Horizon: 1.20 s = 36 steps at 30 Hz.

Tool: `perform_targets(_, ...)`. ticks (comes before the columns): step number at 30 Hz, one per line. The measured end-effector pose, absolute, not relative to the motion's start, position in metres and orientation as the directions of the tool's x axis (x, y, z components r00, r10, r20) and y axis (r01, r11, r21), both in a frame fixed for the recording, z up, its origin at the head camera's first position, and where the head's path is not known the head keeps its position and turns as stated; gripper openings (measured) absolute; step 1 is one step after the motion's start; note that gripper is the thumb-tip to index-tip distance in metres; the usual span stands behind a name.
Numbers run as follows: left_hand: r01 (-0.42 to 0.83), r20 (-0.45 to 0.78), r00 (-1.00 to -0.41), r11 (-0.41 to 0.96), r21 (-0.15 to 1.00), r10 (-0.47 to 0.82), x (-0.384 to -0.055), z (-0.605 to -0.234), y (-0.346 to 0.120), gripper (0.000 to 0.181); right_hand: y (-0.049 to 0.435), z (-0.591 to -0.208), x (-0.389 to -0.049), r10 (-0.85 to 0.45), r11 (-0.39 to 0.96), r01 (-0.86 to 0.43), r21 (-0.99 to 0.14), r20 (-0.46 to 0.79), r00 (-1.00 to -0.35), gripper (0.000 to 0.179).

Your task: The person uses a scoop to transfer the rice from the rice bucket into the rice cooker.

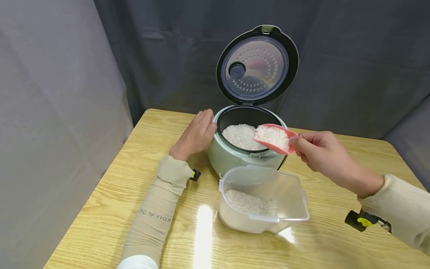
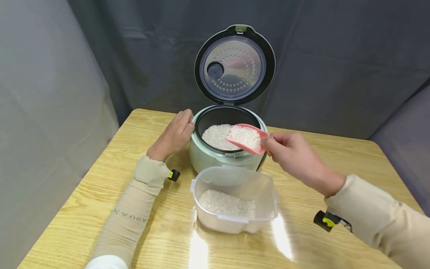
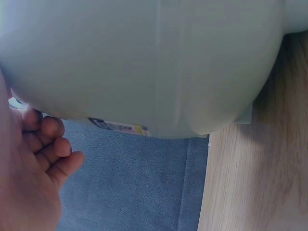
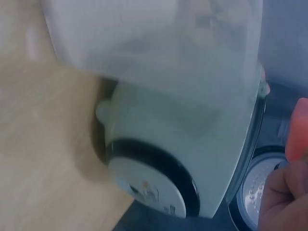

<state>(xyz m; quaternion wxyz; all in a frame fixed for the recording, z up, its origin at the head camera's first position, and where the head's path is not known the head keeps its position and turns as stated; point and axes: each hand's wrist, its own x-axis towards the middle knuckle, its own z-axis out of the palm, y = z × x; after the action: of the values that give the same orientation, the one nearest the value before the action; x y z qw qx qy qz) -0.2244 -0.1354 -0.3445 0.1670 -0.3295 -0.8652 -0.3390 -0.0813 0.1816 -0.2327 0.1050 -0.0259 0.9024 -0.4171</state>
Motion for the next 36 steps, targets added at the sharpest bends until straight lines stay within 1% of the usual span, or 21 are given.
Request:
perform_targets(4, 0.677, 0.505, -0.734, 0.552, 0.487, 0.454, -0.224, -0.345, -0.135, 0.020, 0.184, -0.232, -0.094, -0.112, 0.682, 0.029, -0.730, -0.144, -0.983, 0.040)
perform_targets(9, 0.677, 0.500, -0.734, 0.557, 0.481, 0.461, -0.223, -0.344, -0.135, 0.020, 0.184, -0.232, -0.107, -0.067, 0.721, 0.040, -0.691, -0.126, -0.990, 0.046)
perform_targets(12, 0.677, 0.495, -0.734, 0.559, 0.478, 0.466, -0.222, -0.344, -0.133, 0.020, 0.183, -0.231, -0.112, -0.046, 0.755, 0.056, -0.654, -0.137, -0.989, 0.052)
perform_targets(15, 0.676, 0.489, -0.735, 0.558, 0.481, 0.469, -0.222, -0.344, -0.133, 0.019, 0.183, -0.233, -0.115, -0.040, 0.796, 0.059, -0.603, -0.149, -0.988, 0.053)
perform_targets(20, 0.675, 0.494, -0.736, 0.561, 0.479, 0.463, -0.223, -0.343, -0.134, 0.019, 0.180, -0.234, -0.122, -0.044, 0.868, 0.013, -0.496, -0.103, -0.994, 0.049)
perform_targets(27, 0.673, 0.497, -0.737, 0.563, 0.480, 0.457, -0.224, -0.344, -0.136, 0.020, 0.176, -0.230, -0.128, -0.036, 0.904, -0.003, -0.428, -0.070, -0.997, 0.043)
perform_targets(36, 0.673, 0.496, -0.737, 0.565, 0.478, 0.459, -0.224, -0.343, -0.136, 0.020, 0.175, -0.227, -0.129, -0.091, 0.939, -0.110, -0.326, 0.073, -0.993, 0.041)
